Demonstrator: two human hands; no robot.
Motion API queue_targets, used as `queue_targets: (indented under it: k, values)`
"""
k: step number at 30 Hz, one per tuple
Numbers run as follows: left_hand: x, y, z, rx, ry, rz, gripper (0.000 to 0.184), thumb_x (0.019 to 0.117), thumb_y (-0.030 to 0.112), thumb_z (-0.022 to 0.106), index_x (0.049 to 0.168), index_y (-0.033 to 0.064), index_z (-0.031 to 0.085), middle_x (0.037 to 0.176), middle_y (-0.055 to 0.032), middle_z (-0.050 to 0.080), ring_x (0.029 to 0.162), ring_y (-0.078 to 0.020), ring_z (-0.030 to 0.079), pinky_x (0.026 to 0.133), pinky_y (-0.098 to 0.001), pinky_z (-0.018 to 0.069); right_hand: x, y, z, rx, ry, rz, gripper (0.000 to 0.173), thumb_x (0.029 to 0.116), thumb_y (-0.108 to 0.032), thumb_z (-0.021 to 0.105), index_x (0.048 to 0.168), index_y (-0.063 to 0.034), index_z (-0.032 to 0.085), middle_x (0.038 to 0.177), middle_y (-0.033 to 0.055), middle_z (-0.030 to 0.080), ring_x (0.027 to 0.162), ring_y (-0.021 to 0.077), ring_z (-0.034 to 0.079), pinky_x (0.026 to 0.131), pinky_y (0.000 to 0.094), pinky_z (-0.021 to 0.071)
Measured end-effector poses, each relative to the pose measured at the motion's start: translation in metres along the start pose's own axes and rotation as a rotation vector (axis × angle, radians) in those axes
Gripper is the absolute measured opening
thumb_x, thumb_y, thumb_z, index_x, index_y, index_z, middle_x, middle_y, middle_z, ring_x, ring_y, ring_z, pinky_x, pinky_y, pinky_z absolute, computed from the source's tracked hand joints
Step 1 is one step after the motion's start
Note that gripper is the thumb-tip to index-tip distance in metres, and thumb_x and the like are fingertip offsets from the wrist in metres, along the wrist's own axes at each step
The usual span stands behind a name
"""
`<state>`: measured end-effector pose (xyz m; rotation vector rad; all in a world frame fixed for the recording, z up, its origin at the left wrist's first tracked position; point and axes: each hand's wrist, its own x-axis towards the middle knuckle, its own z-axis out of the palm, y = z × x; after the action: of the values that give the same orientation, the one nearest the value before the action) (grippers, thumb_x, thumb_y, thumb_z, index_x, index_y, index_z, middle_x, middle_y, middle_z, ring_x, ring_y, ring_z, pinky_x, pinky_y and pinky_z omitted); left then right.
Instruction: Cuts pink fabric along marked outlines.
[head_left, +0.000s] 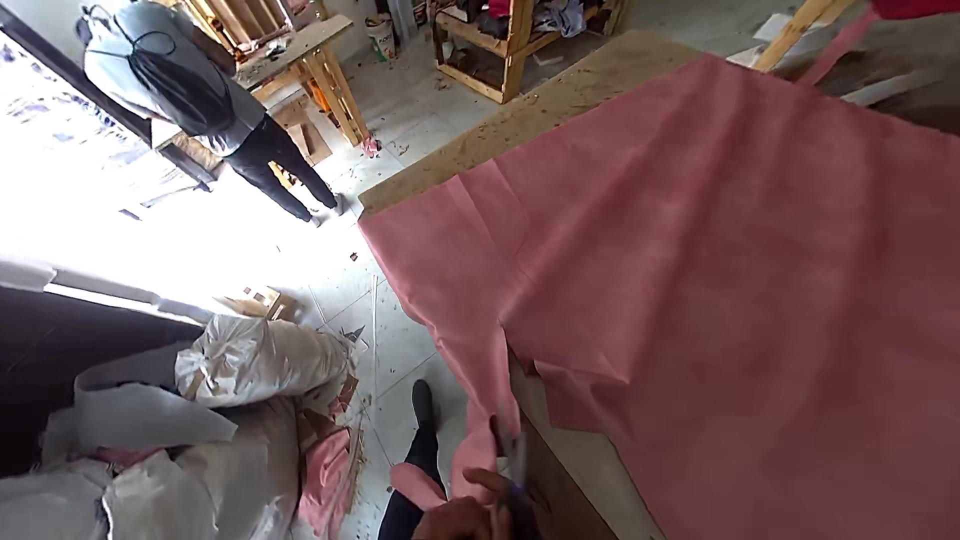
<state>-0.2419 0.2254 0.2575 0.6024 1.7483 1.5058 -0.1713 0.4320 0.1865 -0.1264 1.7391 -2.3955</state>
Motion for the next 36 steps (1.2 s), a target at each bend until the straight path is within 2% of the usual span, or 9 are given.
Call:
queue_targets:
  k: [2,5,9,12,16,18,21,25,36]
  values:
    - [0.044,0.008,-0.021,-0.063,-0.187,0.024,0.026,0.1035,0.020,0.062,0.097,-0.0019,0.073,0.104,-0.0120,0.074,0.096,-0.0183,0.070,0.088,-0.0402,0.0588,0.002,-0.022,-0.007,0.043,0.190,-0.032,0.066,0.0927,-0.070,0.058,0.118,-0.0099,0.066,0.119,0.0040,0.070,0.102,0.0125,0.066,0.089,0.0345,0.0560]
    - [0.107,0.009,-0.084,0.018,-0.395,0.209,0.021,0.0996,0.018,0.067,0.110,0.0016,0.075,0.131,-0.0108,0.069,0.128,-0.0221,0.062,0.112,-0.0446,0.0503,0.004,-0.031,-0.032,0.114,0.434,-0.082,0.059,0.0955,-0.074,0.046,0.105,-0.0194,0.068,0.098,0.0008,0.070,0.090,0.0161,0.067,0.080,0.0372,0.0564]
    - [0.225,-0.019,-0.263,0.387,0.105,0.290,0.026,0.1007,0.021,0.065,0.121,0.0063,0.072,0.125,-0.0061,0.072,0.120,-0.0184,0.067,0.107,-0.0437,0.0546,-0.037,-0.041,-0.045,0.015,0.658,-0.041,0.054,0.0963,-0.069,0.051,0.103,-0.0187,0.068,0.097,0.0027,0.070,0.089,0.0199,0.067,0.081,0.0393,0.0573]
    - [0.317,-0.049,-0.406,0.588,0.447,0.160,0.057,0.0954,0.030,0.073,0.141,0.0001,0.056,0.145,-0.0209,0.056,0.136,-0.0330,0.053,0.113,-0.0536,0.0451,-0.076,-0.034,-0.017,-0.177,1.008,0.228,0.054,0.0967,-0.066,0.054,0.098,-0.0133,0.067,0.091,0.0057,0.070,0.084,0.0202,0.067,0.075,0.0396,0.0570]
    - [0.379,-0.091,-0.488,0.550,0.537,-0.088,0.099,0.0866,0.048,0.080,0.159,0.0032,0.030,0.155,-0.0259,0.043,0.144,-0.0381,0.044,0.118,-0.0563,0.0382,-0.070,-0.023,0.047,-0.496,1.256,0.665,0.040,0.0956,-0.045,0.068,0.112,-0.0088,0.073,0.123,0.0104,0.068,0.109,0.0211,0.067,0.088,0.0457,0.0584]
    - [0.379,-0.086,-0.495,0.561,0.477,-0.184,0.095,0.0855,0.051,0.080,0.157,0.0082,0.035,0.144,-0.0228,0.056,0.132,-0.0352,0.057,0.110,-0.0578,0.0466,-0.040,-0.005,0.077,-0.520,1.406,0.563,0.041,0.0918,-0.049,0.072,0.108,-0.0114,0.075,0.132,0.0094,0.065,0.112,0.0184,0.066,0.088,0.0393,0.0601]
    - [0.366,-0.080,-0.526,0.737,0.361,-0.234,0.070,0.0850,0.054,0.080,0.132,0.0051,0.064,0.107,-0.0213,0.074,0.099,-0.0365,0.072,0.090,-0.0627,0.0562,0.026,0.007,0.109,-0.433,1.582,0.416,0.033,0.0961,-0.038,0.066,0.110,-0.0089,0.074,0.114,0.0063,0.071,0.097,0.0157,0.070,0.081,0.0374,0.0618]
    - [0.353,-0.054,-0.587,0.902,0.281,-0.128,0.037,0.0948,0.042,0.072,0.101,0.0056,0.077,0.093,-0.0146,0.075,0.089,-0.0288,0.072,0.087,-0.0586,0.0563,0.116,0.021,0.115,-0.244,1.450,0.389,0.025,0.0993,-0.031,0.063,0.108,-0.0094,0.073,0.092,0.0033,0.074,0.079,0.0171,0.071,0.071,0.0392,0.0616]
    - [0.388,-0.034,-0.642,1.003,0.358,-0.004,0.031,0.0966,0.031,0.073,0.105,0.0010,0.074,0.081,-0.0145,0.070,0.071,-0.0225,0.066,0.074,-0.0496,0.0557,0.263,0.062,0.109,0.340,1.163,0.337,0.051,0.1001,-0.056,0.057,0.098,-0.0075,0.072,0.078,0.0070,0.069,0.059,0.0173,0.061,0.050,0.0312,0.0496]
